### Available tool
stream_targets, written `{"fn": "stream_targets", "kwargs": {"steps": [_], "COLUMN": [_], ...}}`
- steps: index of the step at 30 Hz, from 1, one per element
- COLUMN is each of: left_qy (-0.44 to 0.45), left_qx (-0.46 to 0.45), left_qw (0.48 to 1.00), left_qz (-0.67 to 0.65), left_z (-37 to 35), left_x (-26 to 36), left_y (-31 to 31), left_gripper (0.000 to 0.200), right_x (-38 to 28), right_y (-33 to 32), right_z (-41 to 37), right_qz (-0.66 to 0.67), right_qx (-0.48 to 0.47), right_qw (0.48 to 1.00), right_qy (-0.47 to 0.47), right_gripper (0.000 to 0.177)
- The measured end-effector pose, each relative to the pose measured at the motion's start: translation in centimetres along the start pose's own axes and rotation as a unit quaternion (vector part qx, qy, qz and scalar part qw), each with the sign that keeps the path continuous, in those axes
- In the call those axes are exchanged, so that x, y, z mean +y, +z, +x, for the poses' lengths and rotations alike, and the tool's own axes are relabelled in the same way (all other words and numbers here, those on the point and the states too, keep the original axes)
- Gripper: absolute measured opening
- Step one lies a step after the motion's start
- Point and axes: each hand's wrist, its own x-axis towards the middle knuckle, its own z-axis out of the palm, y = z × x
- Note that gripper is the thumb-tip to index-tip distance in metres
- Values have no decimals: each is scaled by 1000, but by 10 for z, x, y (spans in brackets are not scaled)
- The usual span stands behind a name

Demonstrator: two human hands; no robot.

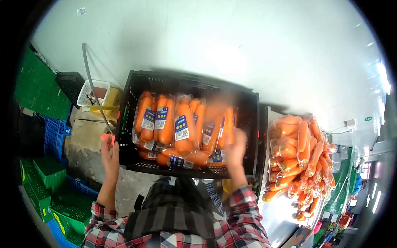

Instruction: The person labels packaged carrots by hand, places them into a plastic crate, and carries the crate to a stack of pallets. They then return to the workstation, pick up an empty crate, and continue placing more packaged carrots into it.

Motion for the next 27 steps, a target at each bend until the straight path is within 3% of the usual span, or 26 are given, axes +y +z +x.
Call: {"fn": "stream_targets", "kwargs": {"steps": [1,2,4,6,8,10,12,14,19,23,25,27], "left_qy": [11,-17,-77,-109,-148,-194,-158,-334,-336,-360,-249,-256], "left_qx": [0,-30,-84,-81,-95,-136,-71,-183,-184,-218,-158,-146], "left_qw": [998,999,993,988,978,968,978,925,923,906,956,955], "left_qz": [68,40,-22,70,108,88,118,-12,20,53,-9,-43], "left_z": [10,21,42,58,78,93,104,125,131,128,102,53], "left_x": [-4,-5,-3,-10,-28,-51,-41,-36,-36,-35,-34,-53], "left_y": [5,12,29,44,59,69,78,79,83,78,50,45], "left_gripper": [39,42,49,52,54,53,46,41,37,35,35,36], "right_x": [16,31,99,143,186,177,176,148,142,141,115,149], "right_y": [-18,-35,-35,-33,-32,-36,-37,-45,-48,-48,-66,-80], "right_z": [8,14,2,-2,7,18,18,28,47,39,35,19], "right_qz": [-93,-184,-265,-70,2,128,244,279,303,314,317,270], "right_qx": [40,79,70,-38,-140,-167,-173,-195,-244,-206,-170,-185], "right_qw": [995,980,957,980,936,916,878,864,784,804,805,821], "right_qy": [-2,-6,89,182,322,340,375,372,484,461,471,467], "right_gripper": [39,45,49,43,33,22,18,17,20,26,28,22]}}
